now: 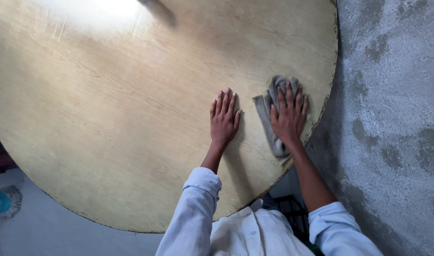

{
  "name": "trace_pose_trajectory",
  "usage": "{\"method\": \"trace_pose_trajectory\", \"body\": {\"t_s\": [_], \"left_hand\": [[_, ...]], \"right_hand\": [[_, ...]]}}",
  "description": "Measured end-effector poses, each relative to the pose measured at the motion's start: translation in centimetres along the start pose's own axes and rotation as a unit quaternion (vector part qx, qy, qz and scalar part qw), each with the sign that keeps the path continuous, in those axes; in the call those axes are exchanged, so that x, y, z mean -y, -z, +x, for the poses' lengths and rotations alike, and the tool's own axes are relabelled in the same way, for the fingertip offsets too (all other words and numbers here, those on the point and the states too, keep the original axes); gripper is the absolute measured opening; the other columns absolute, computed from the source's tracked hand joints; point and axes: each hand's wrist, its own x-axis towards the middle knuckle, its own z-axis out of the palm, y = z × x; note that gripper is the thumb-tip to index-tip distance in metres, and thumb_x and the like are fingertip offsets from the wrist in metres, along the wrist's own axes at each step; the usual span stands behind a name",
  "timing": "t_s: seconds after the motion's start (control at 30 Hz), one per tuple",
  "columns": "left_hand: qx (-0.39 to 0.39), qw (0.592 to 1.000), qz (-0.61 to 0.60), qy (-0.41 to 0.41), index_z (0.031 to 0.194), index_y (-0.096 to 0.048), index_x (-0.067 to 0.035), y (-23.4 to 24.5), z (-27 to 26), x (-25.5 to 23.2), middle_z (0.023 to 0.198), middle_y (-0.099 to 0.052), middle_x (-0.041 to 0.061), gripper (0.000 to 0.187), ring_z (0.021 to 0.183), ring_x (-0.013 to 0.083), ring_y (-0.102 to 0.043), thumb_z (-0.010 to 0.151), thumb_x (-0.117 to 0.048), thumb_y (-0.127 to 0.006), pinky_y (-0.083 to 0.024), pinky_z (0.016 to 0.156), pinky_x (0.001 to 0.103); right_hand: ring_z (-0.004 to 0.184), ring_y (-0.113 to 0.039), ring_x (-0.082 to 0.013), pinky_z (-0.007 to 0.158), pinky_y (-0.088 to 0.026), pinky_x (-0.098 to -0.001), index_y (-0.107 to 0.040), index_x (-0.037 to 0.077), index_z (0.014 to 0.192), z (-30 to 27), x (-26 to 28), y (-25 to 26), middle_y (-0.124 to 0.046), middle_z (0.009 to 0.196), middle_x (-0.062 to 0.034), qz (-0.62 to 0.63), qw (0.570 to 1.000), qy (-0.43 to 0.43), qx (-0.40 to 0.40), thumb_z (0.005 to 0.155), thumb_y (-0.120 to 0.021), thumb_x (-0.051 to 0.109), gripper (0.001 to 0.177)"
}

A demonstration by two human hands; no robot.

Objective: The person wipes a large round wooden table with a cloth. They spray a cleaning solution onto the table and continue wiping the surface in circular motions. The person moves around the table to clean different sections.

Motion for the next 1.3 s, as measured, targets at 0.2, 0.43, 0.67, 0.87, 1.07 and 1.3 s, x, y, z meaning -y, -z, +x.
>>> {"method": "trace_pose_trajectory", "body": {"t_s": [0.2,0.43,0.67,0.87,1.07,1.3], "left_hand": [[-0.002,1.0,0.003,-0.001,0.161,-0.039,-0.015,-0.2,-0.1,0.0,0.172,-0.028,0.008,0.059,0.161,0.0275,-0.021,0.106,-0.036,-0.049,-0.015,0.13,0.047],[0.018,1.0,0.009,0.0,0.159,-0.04,-0.014,0.0,-0.1,0.0,0.172,-0.029,0.008,0.06,0.162,0.0268,-0.022,0.103,-0.034,-0.052,-0.016,0.131,0.046],[0.019,1.0,0.019,0.013,0.161,-0.039,-0.015,0.2,0.2,-0.2,0.171,-0.028,0.007,0.06,0.16,0.0258,-0.022,0.107,-0.038,-0.049,-0.015,0.13,0.045],[0.013,1.0,0.018,0.01,0.161,-0.039,-0.015,0.2,0.1,-0.3,0.171,-0.029,0.008,0.06,0.16,0.0259,-0.021,0.107,-0.038,-0.048,-0.015,0.13,0.045],[0.0,1.0,0.015,-0.001,0.161,-0.038,-0.014,-0.3,-0.1,0.0,0.171,-0.028,0.009,0.06,0.16,0.0267,-0.021,0.107,-0.037,-0.048,-0.014,0.131,0.045],[-0.011,0.999,-0.025,-0.031,0.161,-0.038,-0.012,-0.2,-1.0,0.9,0.172,-0.027,0.01,0.059,0.162,0.03,-0.02,0.108,-0.036,-0.047,-0.013,0.132,0.049]], "right_hand": [[0.158,-0.017,-0.0399,0.126,-0.013,-0.0571,-0.042,0.012,0.16,-4.2,5.5,-0.7,-0.025,0.172,-0.0083,0.009,0.999,0.023,0.032,0.101,-0.05,0.038,0.065],[0.162,-0.02,-0.0338,0.129,-0.016,-0.0539,-0.047,0.018,0.159,3.0,4.9,-1.4,-0.029,0.173,-0.001,0.056,0.991,0.104,0.057,0.104,-0.051,0.034,0.057],[0.157,-0.02,-0.0373,0.125,-0.015,-0.0578,-0.048,0.012,0.16,10.7,-1.5,-1.8,-0.03,0.171,-0.006,0.044,0.992,0.114,0.008,0.109,-0.048,0.037,0.056],[0.159,-0.021,-0.0404,0.127,-0.016,-0.059,-0.048,0.01,0.16,7.9,-4.9,1.1,-0.031,0.173,-0.0096,0.035,0.998,0.045,-0.014,0.112,-0.047,0.034,0.054],[0.158,-0.021,-0.0427,0.127,-0.016,-0.0581,-0.047,0.007,0.16,0.5,-3.0,1.1,-0.03,0.173,-0.0111,0.001,1.0,0.004,-0.025,0.108,-0.05,0.032,0.058],[0.158,-0.021,-0.0417,0.126,-0.017,-0.0564,-0.045,0.008,0.16,-6.9,4.5,-0.2,-0.028,0.173,-0.0099,-0.011,1.0,-0.007,-0.007,0.105,-0.051,0.029,0.06]]}}
